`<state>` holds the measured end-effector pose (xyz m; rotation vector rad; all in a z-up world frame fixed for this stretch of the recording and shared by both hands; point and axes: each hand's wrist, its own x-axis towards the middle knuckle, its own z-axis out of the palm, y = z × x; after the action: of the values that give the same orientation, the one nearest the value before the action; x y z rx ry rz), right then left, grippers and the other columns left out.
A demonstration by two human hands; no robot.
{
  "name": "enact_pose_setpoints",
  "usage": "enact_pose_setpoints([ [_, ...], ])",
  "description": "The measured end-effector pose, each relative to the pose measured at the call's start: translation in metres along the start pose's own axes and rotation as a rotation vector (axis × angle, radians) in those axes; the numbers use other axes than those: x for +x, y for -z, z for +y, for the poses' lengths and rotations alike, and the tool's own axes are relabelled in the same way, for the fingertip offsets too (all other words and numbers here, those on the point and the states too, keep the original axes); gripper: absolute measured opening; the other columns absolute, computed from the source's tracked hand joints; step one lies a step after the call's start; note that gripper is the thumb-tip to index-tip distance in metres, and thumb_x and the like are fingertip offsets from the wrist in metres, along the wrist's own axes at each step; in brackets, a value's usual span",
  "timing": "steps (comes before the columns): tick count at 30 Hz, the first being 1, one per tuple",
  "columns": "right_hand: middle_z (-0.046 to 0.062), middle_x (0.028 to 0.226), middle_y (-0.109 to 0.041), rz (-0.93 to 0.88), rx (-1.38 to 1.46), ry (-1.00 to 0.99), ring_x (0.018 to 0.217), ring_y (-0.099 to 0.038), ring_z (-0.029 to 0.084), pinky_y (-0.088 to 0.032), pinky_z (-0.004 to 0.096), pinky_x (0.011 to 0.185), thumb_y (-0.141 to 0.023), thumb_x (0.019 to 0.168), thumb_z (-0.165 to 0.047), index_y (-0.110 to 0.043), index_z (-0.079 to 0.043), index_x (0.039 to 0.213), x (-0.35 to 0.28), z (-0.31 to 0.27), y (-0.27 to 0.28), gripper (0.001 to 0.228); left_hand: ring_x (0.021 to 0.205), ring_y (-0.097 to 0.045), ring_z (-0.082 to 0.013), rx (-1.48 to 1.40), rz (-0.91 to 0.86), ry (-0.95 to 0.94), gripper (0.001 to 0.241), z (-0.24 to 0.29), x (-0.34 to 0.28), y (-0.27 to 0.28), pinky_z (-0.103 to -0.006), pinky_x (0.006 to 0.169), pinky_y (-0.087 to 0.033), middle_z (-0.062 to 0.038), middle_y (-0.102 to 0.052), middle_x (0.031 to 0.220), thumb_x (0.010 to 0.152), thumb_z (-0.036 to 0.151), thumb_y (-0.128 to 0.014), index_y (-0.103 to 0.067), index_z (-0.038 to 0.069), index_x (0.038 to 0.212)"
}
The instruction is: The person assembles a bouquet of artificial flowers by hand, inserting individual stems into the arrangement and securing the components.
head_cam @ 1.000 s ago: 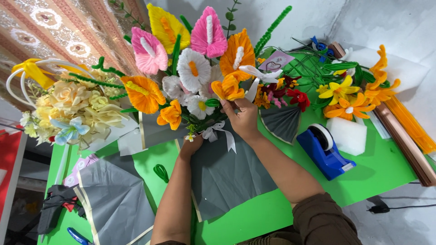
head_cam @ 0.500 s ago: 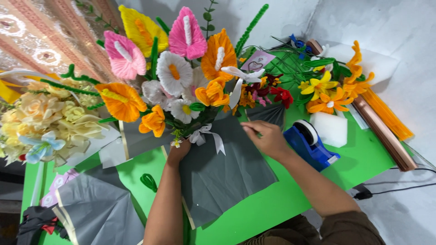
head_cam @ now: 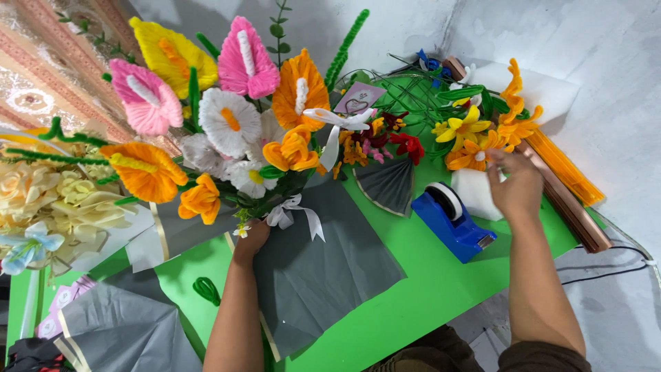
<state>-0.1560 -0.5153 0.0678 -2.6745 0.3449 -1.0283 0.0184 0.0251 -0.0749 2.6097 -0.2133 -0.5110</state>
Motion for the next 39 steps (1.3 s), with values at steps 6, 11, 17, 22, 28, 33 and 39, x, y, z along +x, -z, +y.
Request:
enact_pose_setpoints([
  [6,0.018,0.146,-0.042,-0.219,0.084,-0.175,0.135,-0.045,0.038,-0.044,0.055,0.102,-0.076,0.095,-0.017,-0.059,-0.019,0.151,0.026,0.036,-0.021,0.059,0.077,-0.068,-0.0203,-0.399,-0.043,0.328,0.052,-0.004,0.003,-0.005,-0.0372,0.063,-0.049,-0.01,-0.07,0.081,0.098,0.056,-0.052,-0.07,0.009,0.086],
  [11,0.024,0.14,-0.042,-0.182,0.086,-0.182,0.126,-0.05,0.046,-0.046,0.058,0.096,-0.076,0.094,-0.015,-0.063,-0.02,0.145,0.041,0.043,-0.043,0.052,0.082,-0.071,-0.0221,-0.336,-0.032,0.314,0.05,-0.028,0.021,-0.022,-0.0371,0.068,-0.05,-0.01,-0.073,0.087,0.098,0.055,-0.051,-0.074,0.011,0.092],
  [17,0.017,0.121,-0.056,0.003,0.181,-0.018,0.113,-0.059,0.037,-0.05,0.047,0.097,-0.077,0.093,0.006,-0.074,-0.006,0.129,0.068,0.065,-0.048,0.037,0.086,-0.071,-0.0221,-0.415,-0.087,0.355,0.055,-0.012,0.01,-0.012,-0.0368,0.07,-0.052,-0.012,-0.073,0.093,0.1,0.057,-0.048,-0.073,0.009,0.097],
  [22,0.013,0.119,-0.059,0.07,0.282,-0.095,0.11,-0.062,0.028,-0.06,0.036,0.081,-0.081,0.097,0.004,-0.077,-0.005,0.118,0.089,0.064,-0.041,0.024,0.084,-0.071,-0.0218,-0.424,-0.07,0.394,0.055,0.001,-0.002,-0.001,-0.0372,0.07,-0.052,-0.011,-0.073,0.09,0.096,0.059,-0.053,-0.075,0.009,0.096],
  [28,0.011,0.118,-0.055,0.029,0.228,-0.085,0.103,-0.062,0.026,-0.056,0.037,0.089,-0.078,0.096,0.008,-0.077,-0.005,0.119,0.095,0.067,-0.037,0.026,0.086,-0.067,-0.0251,-0.36,-0.051,0.361,0.058,0.007,-0.007,0.003,-0.0402,0.073,-0.047,-0.014,-0.07,0.089,0.095,0.057,-0.05,-0.071,0.003,0.086],
  [33,0.017,0.127,-0.062,-0.17,0.005,-0.055,0.115,-0.06,0.038,-0.05,0.05,0.093,-0.072,0.097,-0.002,-0.076,-0.007,0.123,0.077,0.072,-0.039,0.026,0.072,-0.066,-0.0203,-0.494,-0.065,0.342,0.054,0.01,-0.012,0.005,-0.0388,0.062,-0.045,-0.01,-0.07,0.074,0.095,0.054,-0.054,-0.068,0.005,0.078],
  [39,0.024,0.128,-0.055,-0.021,-0.137,0.121,0.114,-0.051,0.045,-0.044,0.052,0.1,-0.082,0.083,0.003,-0.068,-0.002,0.136,0.056,0.041,-0.035,0.055,0.064,-0.063,-0.0312,0.401,0.221,-0.611,0.015,-0.111,0.089,-0.093,-0.0465,0.057,-0.046,-0.012,-0.061,0.074,0.1,0.011,-0.047,-0.061,0.012,0.106],
])
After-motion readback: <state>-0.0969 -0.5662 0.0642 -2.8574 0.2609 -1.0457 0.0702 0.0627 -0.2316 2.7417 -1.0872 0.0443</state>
